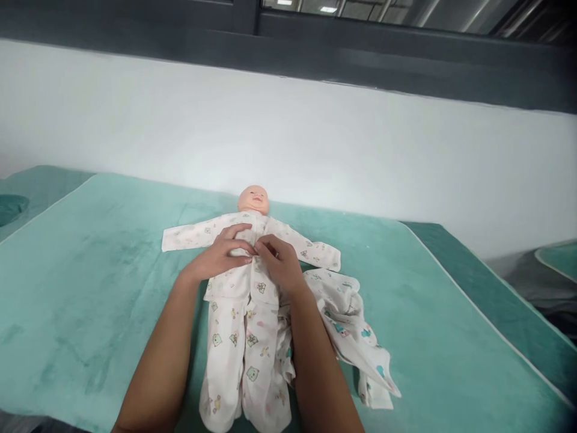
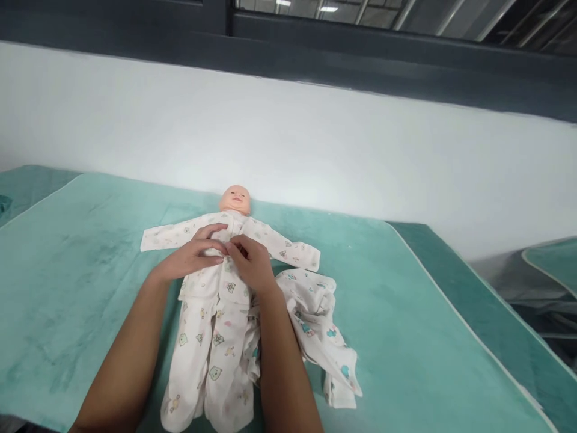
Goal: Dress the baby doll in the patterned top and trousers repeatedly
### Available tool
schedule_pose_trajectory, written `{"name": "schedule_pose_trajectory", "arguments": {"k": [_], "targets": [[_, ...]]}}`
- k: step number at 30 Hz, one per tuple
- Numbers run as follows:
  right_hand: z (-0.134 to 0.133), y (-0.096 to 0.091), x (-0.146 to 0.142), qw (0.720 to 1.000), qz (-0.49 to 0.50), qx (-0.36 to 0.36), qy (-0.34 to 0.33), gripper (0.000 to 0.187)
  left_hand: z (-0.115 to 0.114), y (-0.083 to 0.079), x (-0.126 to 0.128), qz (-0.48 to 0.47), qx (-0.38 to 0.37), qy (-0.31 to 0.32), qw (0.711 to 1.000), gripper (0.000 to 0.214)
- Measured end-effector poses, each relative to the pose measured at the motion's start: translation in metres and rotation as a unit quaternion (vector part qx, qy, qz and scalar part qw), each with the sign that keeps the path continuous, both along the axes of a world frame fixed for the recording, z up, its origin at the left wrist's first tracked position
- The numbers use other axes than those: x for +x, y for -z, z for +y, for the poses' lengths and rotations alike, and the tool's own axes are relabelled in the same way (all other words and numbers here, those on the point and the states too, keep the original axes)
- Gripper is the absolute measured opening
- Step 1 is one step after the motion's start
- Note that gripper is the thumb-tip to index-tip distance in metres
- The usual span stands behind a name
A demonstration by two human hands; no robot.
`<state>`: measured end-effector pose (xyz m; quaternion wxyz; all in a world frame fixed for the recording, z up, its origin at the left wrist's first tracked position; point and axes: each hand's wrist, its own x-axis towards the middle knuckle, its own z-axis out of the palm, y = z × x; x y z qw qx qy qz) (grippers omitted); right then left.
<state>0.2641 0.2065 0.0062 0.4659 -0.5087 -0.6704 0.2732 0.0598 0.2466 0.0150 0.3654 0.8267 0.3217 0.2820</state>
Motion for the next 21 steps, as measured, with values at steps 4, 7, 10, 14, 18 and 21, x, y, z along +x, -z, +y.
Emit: {"name": "schedule_pose_trajectory", "arguments": {"k": [4,7,10,14,18,21], "targets": [[-0.006,0.003,-0.002,1.000,-0.007,0.017,-0.001,0.024,-0.001,0.001,0.003,-0.007,-0.014,0.003,1.000,0.016],[-0.005,0.006,-0.003,1.000,0.004,0.023,0.011,0.023,-0.002,0.001,0.005,-0.004,-0.005,-0.007,1.000,0.014],[-0.002,0.009,-0.004,1.000,0.013,0.016,0.021,0.022,-0.002,0.000,0.006,0.005,0.004,-0.016,1.000,0.012],[-0.002,0.010,-0.007,0.999,0.011,0.026,0.034,0.023,-0.003,-0.003,0.008,0.008,-0.001,-0.015,1.000,0.012],[-0.003,0.009,-0.009,0.998,0.027,0.026,0.040,0.023,-0.004,-0.004,0.010,0.016,-0.004,-0.011,1.000,0.011],[-0.003,0.009,-0.009,0.999,0.022,0.024,0.037,0.023,-0.005,-0.003,0.013,0.019,0.012,-0.020,1.000,0.011]]}}
